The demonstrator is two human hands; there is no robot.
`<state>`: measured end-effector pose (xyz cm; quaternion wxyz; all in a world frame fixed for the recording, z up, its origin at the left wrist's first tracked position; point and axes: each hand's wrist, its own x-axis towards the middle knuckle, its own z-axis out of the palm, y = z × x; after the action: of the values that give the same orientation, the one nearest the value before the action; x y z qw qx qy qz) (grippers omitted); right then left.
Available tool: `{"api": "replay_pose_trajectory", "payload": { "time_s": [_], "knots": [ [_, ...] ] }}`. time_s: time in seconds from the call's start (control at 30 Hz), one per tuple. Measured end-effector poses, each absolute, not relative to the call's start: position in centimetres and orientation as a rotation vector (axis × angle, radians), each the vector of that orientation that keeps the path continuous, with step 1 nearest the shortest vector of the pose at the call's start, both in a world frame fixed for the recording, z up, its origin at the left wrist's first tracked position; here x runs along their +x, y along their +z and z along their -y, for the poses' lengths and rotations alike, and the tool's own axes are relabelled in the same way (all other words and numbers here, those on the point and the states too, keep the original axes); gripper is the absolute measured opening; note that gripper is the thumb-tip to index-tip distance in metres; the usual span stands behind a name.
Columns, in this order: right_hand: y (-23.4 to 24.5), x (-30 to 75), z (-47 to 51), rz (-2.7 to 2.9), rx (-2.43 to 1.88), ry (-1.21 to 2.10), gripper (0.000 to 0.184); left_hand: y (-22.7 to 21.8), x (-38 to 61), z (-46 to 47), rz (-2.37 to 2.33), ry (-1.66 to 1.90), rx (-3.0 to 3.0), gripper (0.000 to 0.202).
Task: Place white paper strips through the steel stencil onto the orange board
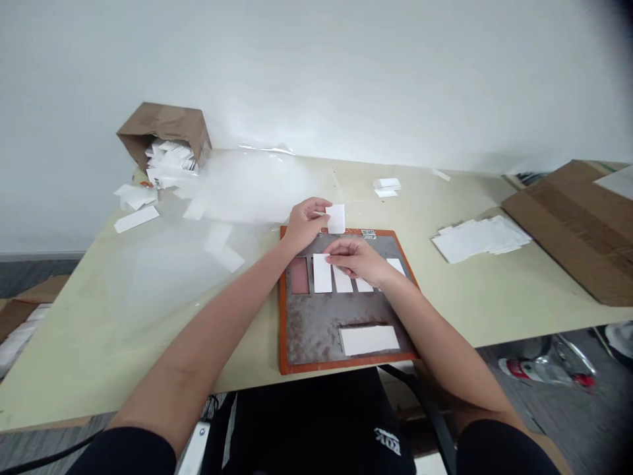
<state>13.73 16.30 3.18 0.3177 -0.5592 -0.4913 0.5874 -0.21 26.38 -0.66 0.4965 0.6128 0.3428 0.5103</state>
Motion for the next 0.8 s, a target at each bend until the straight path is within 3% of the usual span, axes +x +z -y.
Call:
{"api": "replay_pose_trajectory", "payload": {
  "time_s": [0.37,0.8],
  "knots": [
    [3.46,13.88,-16.01,1.317,-1.482,1.516,0.024,-0.53,-0.45,-26.53,-0.858,1.201,1.477,0.021],
    [3.26,13.97,-16.01,1.287,-1.417,1.520,0.026,-0.69,-0.39,-26.72,-0.859,1.205,1.490,0.022]
  ]
}}
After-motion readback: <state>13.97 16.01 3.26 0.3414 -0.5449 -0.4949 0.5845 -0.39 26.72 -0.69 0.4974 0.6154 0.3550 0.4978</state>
